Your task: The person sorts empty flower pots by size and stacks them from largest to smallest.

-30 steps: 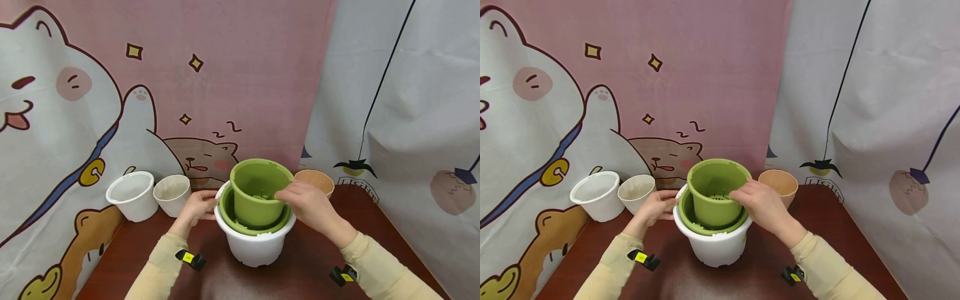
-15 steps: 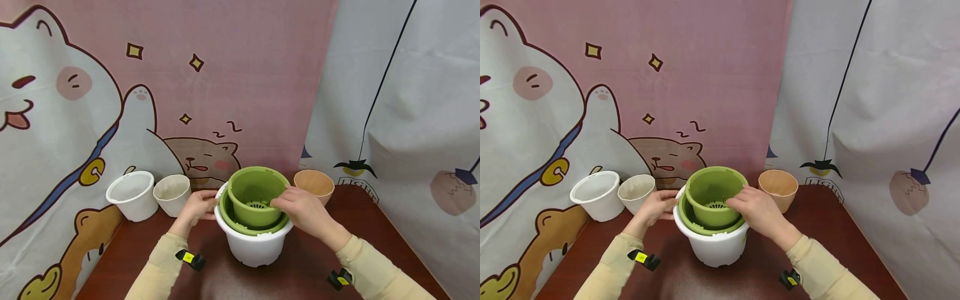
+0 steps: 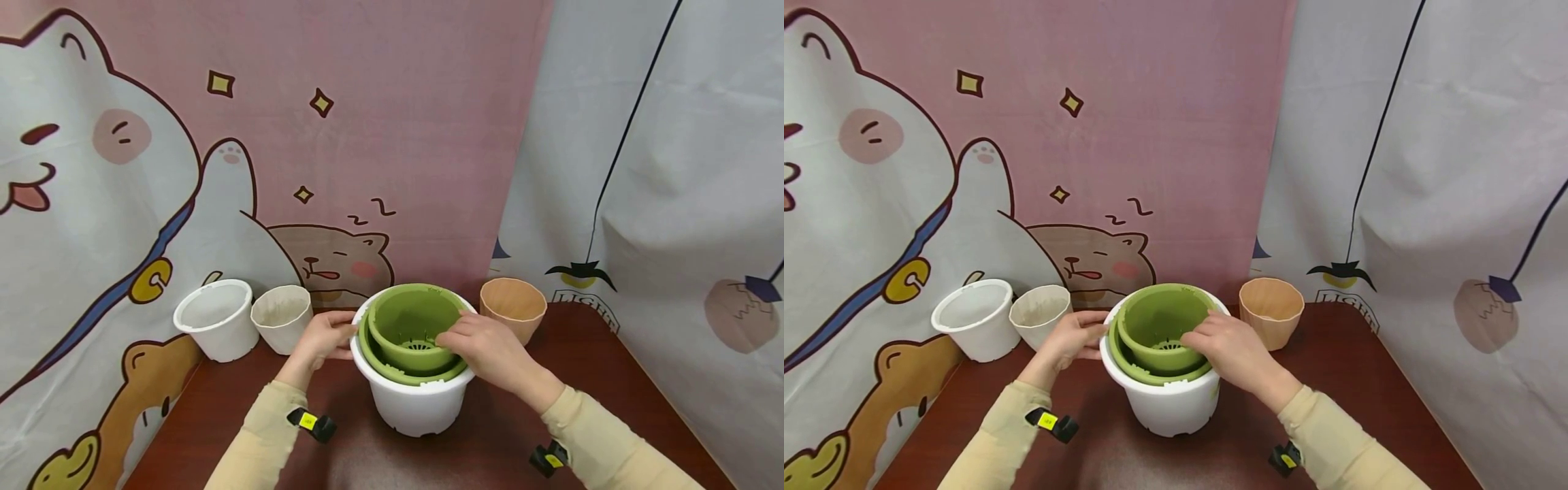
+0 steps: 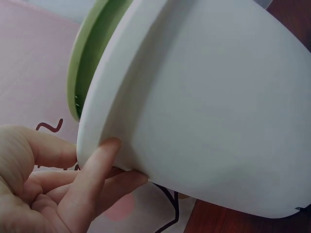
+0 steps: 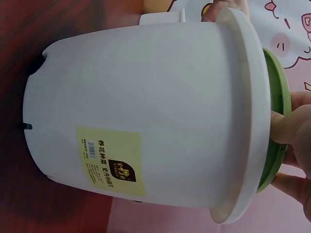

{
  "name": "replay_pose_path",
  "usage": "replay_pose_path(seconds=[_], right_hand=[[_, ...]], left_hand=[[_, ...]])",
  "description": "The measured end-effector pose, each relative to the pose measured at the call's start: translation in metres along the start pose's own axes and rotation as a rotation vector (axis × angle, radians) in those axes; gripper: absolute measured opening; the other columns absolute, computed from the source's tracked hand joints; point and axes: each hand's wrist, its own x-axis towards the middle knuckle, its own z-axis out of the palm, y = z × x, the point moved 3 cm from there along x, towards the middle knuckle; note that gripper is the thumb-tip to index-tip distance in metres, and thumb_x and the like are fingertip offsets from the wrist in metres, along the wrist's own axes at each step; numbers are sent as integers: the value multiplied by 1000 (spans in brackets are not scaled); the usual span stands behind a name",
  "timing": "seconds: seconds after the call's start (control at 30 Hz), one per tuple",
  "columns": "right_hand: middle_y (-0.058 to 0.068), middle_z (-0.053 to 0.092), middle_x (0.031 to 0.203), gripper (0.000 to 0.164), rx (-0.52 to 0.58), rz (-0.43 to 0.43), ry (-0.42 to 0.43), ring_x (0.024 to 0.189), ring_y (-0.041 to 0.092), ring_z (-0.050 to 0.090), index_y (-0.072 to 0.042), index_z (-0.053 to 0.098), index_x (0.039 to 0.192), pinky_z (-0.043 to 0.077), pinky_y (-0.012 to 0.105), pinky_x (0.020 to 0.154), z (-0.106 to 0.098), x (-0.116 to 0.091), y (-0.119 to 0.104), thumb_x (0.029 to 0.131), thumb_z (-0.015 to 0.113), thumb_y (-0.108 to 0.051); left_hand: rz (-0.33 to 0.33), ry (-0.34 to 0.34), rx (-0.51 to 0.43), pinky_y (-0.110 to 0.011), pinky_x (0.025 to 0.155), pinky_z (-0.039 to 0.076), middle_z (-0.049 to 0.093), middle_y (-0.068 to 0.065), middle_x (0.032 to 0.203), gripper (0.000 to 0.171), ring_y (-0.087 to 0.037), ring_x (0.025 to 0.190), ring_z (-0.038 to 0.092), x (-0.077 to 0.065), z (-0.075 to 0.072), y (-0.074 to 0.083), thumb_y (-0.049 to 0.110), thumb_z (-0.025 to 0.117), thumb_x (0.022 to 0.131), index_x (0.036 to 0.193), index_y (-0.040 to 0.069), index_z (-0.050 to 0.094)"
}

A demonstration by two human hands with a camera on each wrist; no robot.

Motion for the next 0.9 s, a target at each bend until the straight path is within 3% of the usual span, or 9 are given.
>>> replay_pose_path(seconds=[0.33,0.63,0.9], right_hand=[[-6,68,86,32,12,1,-19,84,13,65,-15,72,93,56,43,90,8,-2,-1,73,74,10],[-8,69,87,28,-15,-27,-70,85,13,65,-17,72,94,57,38,88,11,0,-1,76,73,5],[-13,69,89,33,11,-62,-164,84,10,63,-22,74,101,55,25,67,12,0,3,70,85,-18]], left_hand=[[-11,0,1,-36,60,62,70,-19,104,35,-23,78,71,1,-1,-2,-1,60,95,129,-6,60],[-11,2,-6,-36,60,62,70,-18,103,34,-23,78,71,2,-1,-3,-1,60,94,128,-6,61],[-8,-1,-8,-36,60,62,70,-18,103,35,-23,79,70,3,-1,-2,-2,59,94,128,-6,61]])
